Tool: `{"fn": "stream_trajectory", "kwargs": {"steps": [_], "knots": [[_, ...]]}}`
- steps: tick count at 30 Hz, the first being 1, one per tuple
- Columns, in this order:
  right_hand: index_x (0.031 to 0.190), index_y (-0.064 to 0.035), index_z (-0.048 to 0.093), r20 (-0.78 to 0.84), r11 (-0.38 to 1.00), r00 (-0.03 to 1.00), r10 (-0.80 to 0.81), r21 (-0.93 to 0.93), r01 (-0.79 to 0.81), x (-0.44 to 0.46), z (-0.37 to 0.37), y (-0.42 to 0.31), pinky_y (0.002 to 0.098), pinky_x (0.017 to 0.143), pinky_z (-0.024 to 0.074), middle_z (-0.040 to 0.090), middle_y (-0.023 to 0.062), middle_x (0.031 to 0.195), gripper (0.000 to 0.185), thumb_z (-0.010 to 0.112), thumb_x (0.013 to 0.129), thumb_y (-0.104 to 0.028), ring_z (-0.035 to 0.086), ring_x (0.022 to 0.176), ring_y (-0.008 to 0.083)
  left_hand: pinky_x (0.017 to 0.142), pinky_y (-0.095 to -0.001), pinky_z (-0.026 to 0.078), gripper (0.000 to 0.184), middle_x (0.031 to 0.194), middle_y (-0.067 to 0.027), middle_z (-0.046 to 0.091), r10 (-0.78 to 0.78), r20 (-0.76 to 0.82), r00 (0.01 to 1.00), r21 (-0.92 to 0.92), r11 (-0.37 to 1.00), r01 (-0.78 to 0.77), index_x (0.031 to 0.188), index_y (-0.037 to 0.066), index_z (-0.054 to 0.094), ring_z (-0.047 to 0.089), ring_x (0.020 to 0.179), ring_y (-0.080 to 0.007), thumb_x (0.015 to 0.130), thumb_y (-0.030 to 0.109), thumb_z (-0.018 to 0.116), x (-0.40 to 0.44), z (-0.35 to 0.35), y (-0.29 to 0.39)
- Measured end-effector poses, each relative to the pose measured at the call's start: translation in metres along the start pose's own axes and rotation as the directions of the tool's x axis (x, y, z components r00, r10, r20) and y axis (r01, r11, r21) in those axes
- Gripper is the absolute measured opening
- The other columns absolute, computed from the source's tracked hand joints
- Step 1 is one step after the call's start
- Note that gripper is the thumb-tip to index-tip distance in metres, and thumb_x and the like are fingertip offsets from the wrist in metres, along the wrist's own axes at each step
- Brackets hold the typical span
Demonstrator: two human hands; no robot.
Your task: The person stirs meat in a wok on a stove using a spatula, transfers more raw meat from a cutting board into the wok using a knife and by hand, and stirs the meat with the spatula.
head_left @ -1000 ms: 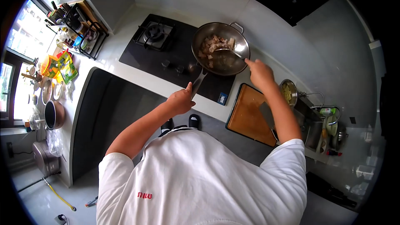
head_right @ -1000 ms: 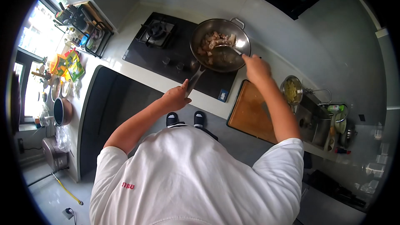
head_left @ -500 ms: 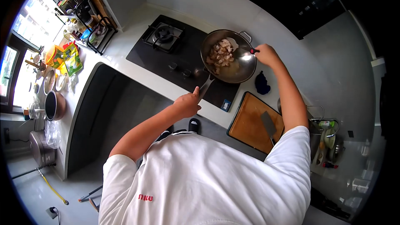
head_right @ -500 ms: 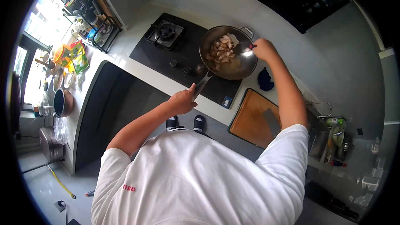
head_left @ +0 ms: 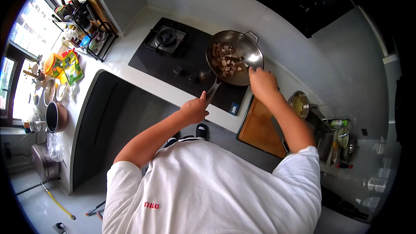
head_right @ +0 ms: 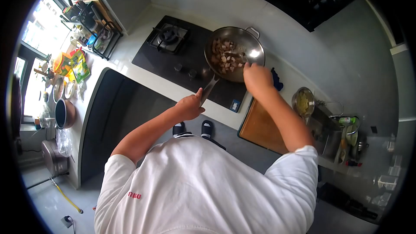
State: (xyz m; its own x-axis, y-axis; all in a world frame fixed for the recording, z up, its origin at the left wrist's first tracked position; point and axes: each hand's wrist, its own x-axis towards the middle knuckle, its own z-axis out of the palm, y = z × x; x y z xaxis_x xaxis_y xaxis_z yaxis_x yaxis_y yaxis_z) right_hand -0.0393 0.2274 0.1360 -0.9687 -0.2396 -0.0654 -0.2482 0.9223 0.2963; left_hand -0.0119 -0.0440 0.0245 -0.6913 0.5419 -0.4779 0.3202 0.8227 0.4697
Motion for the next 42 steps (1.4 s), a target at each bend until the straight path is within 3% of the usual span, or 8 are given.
{"fn": "stream_trajectory", "kwargs": {"steps": [5,10,13,15,18,24,30,42], "knots": [[0.125,0.0035,0.067,-0.016,0.999,0.999,-0.045,0.013,0.045,-0.001,0.02,-0.008,0.0445,0.066,0.0608,0.071,0.0188,0.095,0.037,0.058,0.091,-0.007,0.075,0.082,0.0342,0.093,-0.0438,0.054,0.096,0.112,-0.0241,0.069,0.006,0.02,1.0,-0.004,1.0,-0.006,0.161,-0.008,0.012,0.069,0.104,-0.0389,0.096,0.034,0.069,0.001,0.002,0.0],[0.111,-0.0059,0.075,0.109,0.892,0.955,0.276,0.343,-0.296,0.038,0.027,0.091,0.0503,0.085,0.0551,0.074,0.0211,0.102,0.025,0.066,0.089,-0.012,0.069,0.097,0.042,0.095,-0.0451,0.054,0.094,0.114,-0.0235,0.069,-0.024,0.021,0.999,-0.032,0.999,0.025,0.162,-0.005,0.014,0.069,0.106,-0.0391,0.096,0.032,0.069,-0.002,-0.002,0.002],[0.101,0.0013,0.075,0.436,0.754,0.834,0.339,0.404,-0.518,0.064,0.025,0.174,0.0379,0.055,0.0472,0.07,0.0138,0.074,0.02,0.068,0.087,-0.012,0.06,0.055,0.0194,0.097,-0.0452,0.053,0.093,0.117,-0.0234,0.068,-0.04,0.02,0.999,-0.066,0.997,0.041,0.162,-0.004,0.015,0.068,0.109,-0.0392,0.096,0.031,0.069,-0.003,0.0,0.003],[0.104,0.0024,0.073,0.605,0.506,0.641,0.473,0.409,-0.759,0.084,0.018,0.187,0.0365,0.049,0.0424,0.068,0.0105,0.071,0.022,0.067,0.086,-0.009,0.054,0.049,0.0165,0.098,-0.0452,0.053,0.093,0.12,-0.0234,0.067,-0.046,0.009,0.999,-0.085,0.995,0.047,0.162,-0.004,0.015,0.067,0.112,-0.0394,0.095,0.03,0.07,-0.003,0.001,0.003],[0.115,0.0031,0.072,0.627,0.357,0.667,0.402,0.564,-0.745,0.117,0.038,0.192,0.0341,0.054,0.0446,0.068,0.0093,0.073,0.032,0.068,0.085,-0.007,0.058,0.055,0.0167,0.099,-0.0454,0.052,0.093,0.122,-0.0234,0.067,-0.059,-0.001,0.998,-0.108,0.992,0.059,0.163,-0.003,0.016,0.066,0.114,-0.0397,0.095,0.03,0.071,-0.005,0.001,0.005],[0.132,-0.0074,0.07,-0.017,0.866,0.998,-0.062,0.495,0.062,0.134,0.052,0.137,0.0401,0.077,0.0542,0.075,0.0153,0.101,0.042,0.068,0.09,-0.008,0.07,0.088,0.0254,0.099,-0.0456,0.052,0.092,0.121,-0.0237,0.067,-0.06,-0.008,0.998,-0.084,0.995,0.059,0.162,-0.003,0.017,0.067,0.113,-0.0398,0.095,0.029,0.07,-0.005,0.002,0.005],[0.127,-0.0106,0.071,-0.026,0.984,0.984,-0.176,0.014,0.177,0.027,0.001,0.058,0.0455,0.079,0.0581,0.069,0.0175,0.099,0.037,0.058,0.093,-0.006,0.072,0.089,0.0355,0.095,-0.0442,0.055,0.094,0.118,-0.0237,0.068,-0.024,0.003,1.0,-0.071,0.997,0.024,0.162,-0.005,0.016,0.068,0.111,-0.0387,0.094,0.029,0.072,-0.007,-0.004,0.004],[0.136,-0.0028,0.063,0.011,0.981,0.991,0.137,0.137,-0.137,-0.044,0.019,0.014,0.045,0.069,0.059,0.068,0.0183,0.097,0.046,0.058,0.09,-0.003,0.072,0.08,0.0358,0.095,-0.0455,0.054,0.098,0.114,-0.0277,0.069,-0.016,0.009,1.0,0.015,1.0,0.015,0.162,-0.005,0.012,0.069,0.105,-0.0411,0.094,0.036,0.069,-0.001,0.002,0.001]]}}
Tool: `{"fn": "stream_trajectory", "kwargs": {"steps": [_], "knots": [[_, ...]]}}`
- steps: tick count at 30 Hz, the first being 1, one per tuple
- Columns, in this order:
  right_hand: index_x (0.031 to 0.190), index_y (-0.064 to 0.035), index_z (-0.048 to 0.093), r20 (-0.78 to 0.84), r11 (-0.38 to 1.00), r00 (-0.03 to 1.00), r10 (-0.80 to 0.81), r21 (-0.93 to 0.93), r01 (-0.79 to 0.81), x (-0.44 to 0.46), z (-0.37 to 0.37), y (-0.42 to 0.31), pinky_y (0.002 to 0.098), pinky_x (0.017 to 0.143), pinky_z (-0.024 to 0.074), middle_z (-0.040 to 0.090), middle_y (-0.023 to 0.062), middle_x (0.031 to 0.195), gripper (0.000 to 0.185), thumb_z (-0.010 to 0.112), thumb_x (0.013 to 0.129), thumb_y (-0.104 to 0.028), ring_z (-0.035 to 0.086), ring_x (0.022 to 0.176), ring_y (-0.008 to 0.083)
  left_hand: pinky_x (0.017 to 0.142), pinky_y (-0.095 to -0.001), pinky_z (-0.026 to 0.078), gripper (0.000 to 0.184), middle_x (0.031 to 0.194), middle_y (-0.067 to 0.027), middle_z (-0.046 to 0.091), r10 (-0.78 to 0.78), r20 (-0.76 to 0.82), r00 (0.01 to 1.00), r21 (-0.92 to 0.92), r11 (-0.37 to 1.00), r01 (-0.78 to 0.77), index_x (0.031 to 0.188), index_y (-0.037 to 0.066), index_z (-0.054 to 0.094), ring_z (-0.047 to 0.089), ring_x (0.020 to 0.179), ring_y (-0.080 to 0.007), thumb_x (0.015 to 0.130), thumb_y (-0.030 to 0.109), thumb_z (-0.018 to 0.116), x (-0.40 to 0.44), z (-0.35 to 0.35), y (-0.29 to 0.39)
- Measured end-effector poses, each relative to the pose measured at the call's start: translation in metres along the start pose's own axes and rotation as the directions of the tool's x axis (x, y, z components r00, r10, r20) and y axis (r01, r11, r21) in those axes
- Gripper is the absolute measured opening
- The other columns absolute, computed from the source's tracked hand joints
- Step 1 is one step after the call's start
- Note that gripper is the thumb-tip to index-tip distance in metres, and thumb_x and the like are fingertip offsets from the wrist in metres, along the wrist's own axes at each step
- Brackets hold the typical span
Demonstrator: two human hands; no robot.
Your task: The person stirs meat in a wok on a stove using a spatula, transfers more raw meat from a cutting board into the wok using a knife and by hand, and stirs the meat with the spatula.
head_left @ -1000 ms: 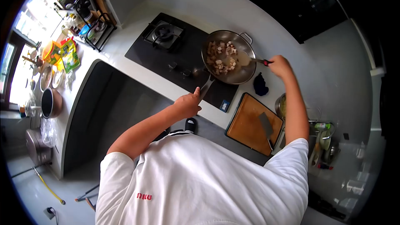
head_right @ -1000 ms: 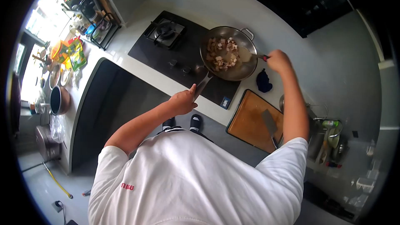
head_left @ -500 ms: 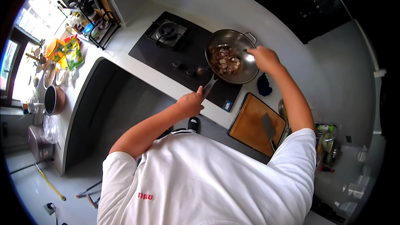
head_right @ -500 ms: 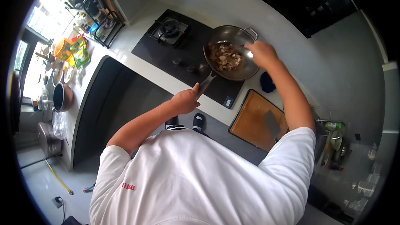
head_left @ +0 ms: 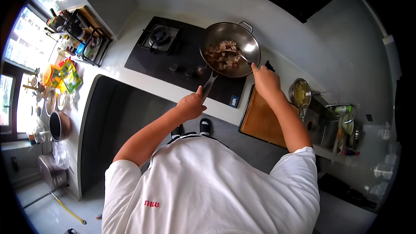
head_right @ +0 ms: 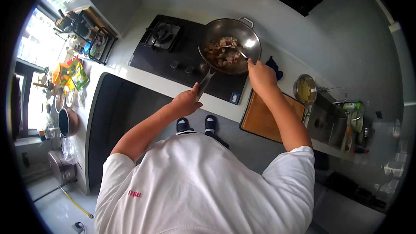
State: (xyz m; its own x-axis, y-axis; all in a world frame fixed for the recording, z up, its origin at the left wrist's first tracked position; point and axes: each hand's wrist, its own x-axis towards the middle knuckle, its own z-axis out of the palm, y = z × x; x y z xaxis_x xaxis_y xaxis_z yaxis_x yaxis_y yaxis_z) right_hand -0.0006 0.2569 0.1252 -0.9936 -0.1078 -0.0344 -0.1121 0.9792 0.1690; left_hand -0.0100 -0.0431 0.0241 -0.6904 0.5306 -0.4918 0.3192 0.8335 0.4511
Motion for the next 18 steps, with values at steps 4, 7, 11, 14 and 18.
{"fn": "stream_trajectory", "kwargs": {"steps": [4,7,11,14,18], "knots": [[0.134,-0.004,0.065,0.029,1.0,1.0,0.006,0.002,-0.007,-0.032,-0.041,-0.002,0.0452,0.069,0.0589,0.068,0.0189,0.094,0.045,0.057,0.09,-0.002,0.072,0.081,0.036,0.094,-0.0454,0.054,0.098,0.113,-0.0284,0.069,-0.005,-0.018,1.0,0.017,1.0,0.005,0.162,-0.005,0.013,0.07,0.104,-0.0415,0.094,0.037,0.07,0.003,0.001,-0.002],[0.131,-0.0047,0.067,0.065,0.998,0.998,-0.01,0.065,0.006,-0.039,-0.032,-0.01,0.0463,0.07,0.0587,0.069,0.0186,0.093,0.04,0.058,0.092,-0.003,0.072,0.083,0.0362,0.095,-0.0443,0.055,0.097,0.116,-0.0244,0.07,-0.027,0.005,1.0,0.03,0.999,0.027,0.162,-0.007,0.012,0.07,0.108,-0.0386,0.096,0.036,0.069,0.0,-0.004,0.004],[0.132,-0.01,0.068,-0.027,0.98,1.0,0.003,0.2,0.002,-0.005,0.009,0.007,0.0489,0.078,0.0561,0.066,0.0179,0.096,0.039,0.065,0.093,-0.012,0.069,0.089,0.0385,0.093,-0.0444,0.056,0.096,0.114,-0.025,0.071,-0.035,0.003,0.999,0.057,0.998,0.035,0.162,-0.006,0.013,0.07,0.106,-0.0385,0.096,0.036,0.069,-0.002,-0.006,0.007],[0.12,-0.0119,0.075,-0.085,0.968,0.987,-0.138,0.199,0.152,0.004,-0.024,0.029,0.0462,0.079,0.0548,0.065,0.0142,0.095,0.028,0.066,0.094,-0.016,0.067,0.09,0.0349,0.095,-0.0459,0.054,0.097,0.111,-0.0283,0.07,-0.026,-0.021,0.999,0.033,0.999,0.026,0.162,-0.006,0.014,0.069,0.104,-0.0424,0.094,0.036,0.069,0.001,0.0,0.003],[0.115,-0.0112,0.076,-0.234,0.833,0.811,-0.536,0.007,0.553,0.029,-0.05,0.024,0.0422,0.08,0.0546,0.063,0.0109,0.095,0.025,0.062,0.095,-0.01,0.065,0.09,0.0306,0.096,-0.0464,0.053,0.096,0.113,-0.0286,0.069,-0.056,-0.038,0.998,0.011,0.998,0.057,0.162,-0.005,0.014,0.069,0.106,-0.0426,0.094,0.036,0.069,0.001,0.003,0.005]]}}
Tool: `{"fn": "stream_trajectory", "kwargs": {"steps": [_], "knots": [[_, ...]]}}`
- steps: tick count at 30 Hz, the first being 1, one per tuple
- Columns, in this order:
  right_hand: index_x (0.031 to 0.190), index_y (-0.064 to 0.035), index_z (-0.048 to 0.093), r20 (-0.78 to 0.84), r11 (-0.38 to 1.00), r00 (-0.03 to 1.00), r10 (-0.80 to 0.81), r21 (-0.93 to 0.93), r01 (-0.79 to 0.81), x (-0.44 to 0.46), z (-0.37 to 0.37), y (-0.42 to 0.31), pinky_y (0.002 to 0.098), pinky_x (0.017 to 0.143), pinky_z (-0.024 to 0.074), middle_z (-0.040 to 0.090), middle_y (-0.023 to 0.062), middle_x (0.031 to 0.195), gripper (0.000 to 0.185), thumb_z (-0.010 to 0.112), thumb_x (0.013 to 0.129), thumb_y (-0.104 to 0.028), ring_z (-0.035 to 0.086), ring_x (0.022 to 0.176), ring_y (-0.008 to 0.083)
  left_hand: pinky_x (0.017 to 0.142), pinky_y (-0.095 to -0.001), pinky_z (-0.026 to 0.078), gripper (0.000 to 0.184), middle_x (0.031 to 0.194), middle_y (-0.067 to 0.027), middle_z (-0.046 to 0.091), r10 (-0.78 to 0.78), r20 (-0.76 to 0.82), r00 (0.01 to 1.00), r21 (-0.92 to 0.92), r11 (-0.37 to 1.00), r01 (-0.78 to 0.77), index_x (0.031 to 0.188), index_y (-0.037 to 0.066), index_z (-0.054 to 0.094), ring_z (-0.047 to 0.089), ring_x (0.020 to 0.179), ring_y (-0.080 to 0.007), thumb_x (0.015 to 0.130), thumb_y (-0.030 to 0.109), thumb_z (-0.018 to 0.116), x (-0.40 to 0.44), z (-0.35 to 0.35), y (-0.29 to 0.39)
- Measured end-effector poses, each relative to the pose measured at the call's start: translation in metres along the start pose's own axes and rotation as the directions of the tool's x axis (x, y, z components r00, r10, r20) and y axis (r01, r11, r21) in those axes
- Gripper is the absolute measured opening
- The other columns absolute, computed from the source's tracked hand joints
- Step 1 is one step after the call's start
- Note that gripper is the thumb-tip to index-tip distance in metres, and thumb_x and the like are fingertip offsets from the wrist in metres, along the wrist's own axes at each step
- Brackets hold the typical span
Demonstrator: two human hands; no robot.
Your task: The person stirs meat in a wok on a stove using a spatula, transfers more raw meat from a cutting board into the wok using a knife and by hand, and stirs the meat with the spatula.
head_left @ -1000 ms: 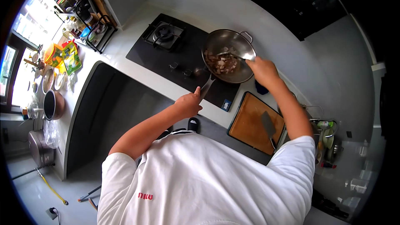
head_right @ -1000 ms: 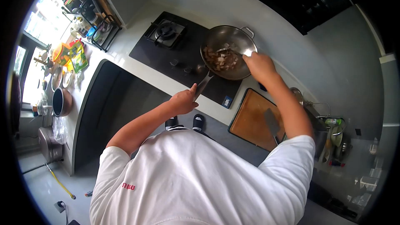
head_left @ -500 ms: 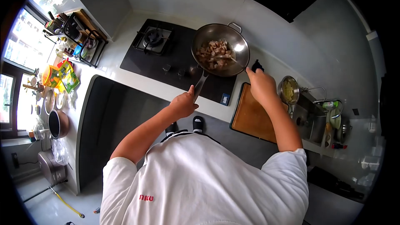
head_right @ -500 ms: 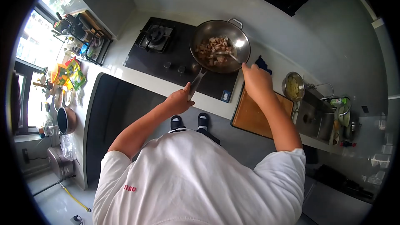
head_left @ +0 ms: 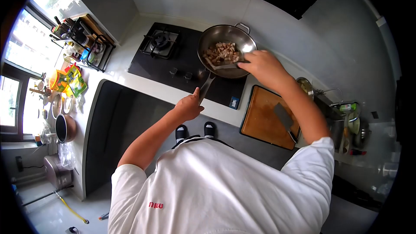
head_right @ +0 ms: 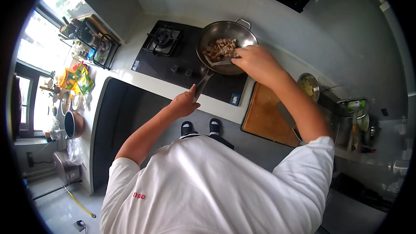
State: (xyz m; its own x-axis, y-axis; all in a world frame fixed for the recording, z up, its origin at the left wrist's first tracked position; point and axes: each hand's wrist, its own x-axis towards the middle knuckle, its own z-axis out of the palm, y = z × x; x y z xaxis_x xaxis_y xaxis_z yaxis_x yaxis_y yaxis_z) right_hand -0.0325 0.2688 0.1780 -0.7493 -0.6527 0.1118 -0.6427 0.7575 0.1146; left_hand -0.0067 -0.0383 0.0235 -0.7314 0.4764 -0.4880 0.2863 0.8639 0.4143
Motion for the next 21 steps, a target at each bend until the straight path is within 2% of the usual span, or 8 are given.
{"fn": "stream_trajectory", "kwargs": {"steps": [1,4,7,8,11,13,17,21], "knots": [[0.115,-0.0111,0.076,-0.01,0.993,0.994,-0.113,-0.041,0.113,0.009,0.002,0.006,0.0417,0.081,0.0546,0.063,0.0107,0.096,0.025,0.062,0.095,-0.009,0.065,0.091,0.0302,0.096,-0.0464,0.053,0.096,0.114,-0.0287,0.069,-0.017,0.009,1.0,0.003,1.0,0.017,0.162,-0.005,0.014,0.068,0.107,-0.0426,0.095,0.035,0.069,-0.002,-0.002,0.003],[0.118,-0.009,0.073,-0.012,0.997,0.999,-0.043,-0.058,0.042,0.025,0.055,0.037,0.0418,0.083,0.0547,0.064,0.0122,0.101,0.027,0.059,0.096,-0.006,0.066,0.096,0.0329,0.097,-0.0453,0.054,0.094,0.118,-0.0264,0.069,-0.062,0.009,0.998,0.035,0.997,0.062,0.164,-0.001,0.012,0.069,0.109,-0.0399,0.097,0.036,0.067,-0.005,-0.004,0.009],[0.115,-0.0062,0.07,0.032,0.937,0.939,0.341,0.067,-0.342,0.008,0.089,0.057,0.0475,0.083,0.0562,0.068,0.0172,0.105,0.022,0.063,0.095,-0.01,0.069,0.095,0.0381,0.098,-0.0451,0.053,0.092,0.12,-0.0256,0.068,-0.098,-0.016,0.995,0.04,0.994,0.098,0.164,0.001,0.012,0.068,0.111,-0.0393,0.098,0.037,0.065,-0.006,-0.004,0.011],[0.127,-0.0064,0.066,0.145,0.844,0.877,0.458,0.239,-0.481,-0.016,0.098,0.059,0.0504,0.087,0.0553,0.07,0.0217,0.11,0.032,0.063,0.097,-0.015,0.068,0.101,0.0419,0.098,-0.0453,0.053,0.092,0.121,-0.0258,0.068,-0.111,-0.02,0.994,0.031,0.993,0.112,0.164,0.001,0.012,0.068,0.111,-0.0396,0.098,0.037,0.065,-0.007,0.001,0.012],[0.136,-0.0044,0.062,0.173,0.663,0.772,0.612,0.42,-0.62,-0.065,0.119,0.026,0.0517,0.091,0.0542,0.07,0.0245,0.114,0.041,0.063,0.097,-0.018,0.067,0.106,0.0436,0.098,-0.0458,0.053,0.091,0.12,-0.0259,0.068,-0.112,-0.059,0.992,0.026,0.993,0.114,0.164,0.002,0.012,0.068,0.111,-0.0408,0.099,0.036,0.065,-0.008,0.006,0.012],[0.142,-0.0022,0.057,0.289,0.579,0.686,0.668,0.377,-0.723,-0.078,0.115,-0.01,0.0523,0.093,0.0537,0.07,0.0268,0.114,0.046,0.061,0.099,-0.019,0.067,0.107,0.0444,0.097,-0.0462,0.053,0.091,0.118,-0.0271,0.068,-0.1,-0.082,0.992,-0.004,0.995,0.1,0.164,0.002,0.012,0.068,0.11,-0.0419,0.098,0.036,0.065,-0.007,0.011,0.007],[0.145,-0.0021,0.053,0.32,0.543,0.643,0.696,0.352,-0.762,-0.062,0.155,-0.036,0.0533,0.087,0.0553,0.07,0.0277,0.111,0.049,0.058,0.1,-0.021,0.068,0.102,0.0444,0.098,-0.048,0.052,0.093,0.116,-0.0289,0.068,-0.111,-0.049,0.993,-0.004,0.994,0.111,0.164,0.002,0.011,0.067,0.109,-0.0443,0.097,0.035,0.066,-0.006,0.005,0.012],[0.146,-0.0021,0.053,0.255,0.452,0.576,0.776,0.411,-0.791,-0.069,0.127,-0.062,0.0529,0.085,0.0562,0.069,0.0263,0.108,0.049,0.057,0.1,-0.021,0.069,0.1,0.0434,0.097,-0.0482,0.053,0.094,0.117,-0.0296,0.067,-0.055,-0.034,0.998,0.046,0.997,0.057,0.163,-0.003,0.01,0.068,0.109,-0.0435,0.098,0.035,0.065,-0.004,0.006,0.005]]}}
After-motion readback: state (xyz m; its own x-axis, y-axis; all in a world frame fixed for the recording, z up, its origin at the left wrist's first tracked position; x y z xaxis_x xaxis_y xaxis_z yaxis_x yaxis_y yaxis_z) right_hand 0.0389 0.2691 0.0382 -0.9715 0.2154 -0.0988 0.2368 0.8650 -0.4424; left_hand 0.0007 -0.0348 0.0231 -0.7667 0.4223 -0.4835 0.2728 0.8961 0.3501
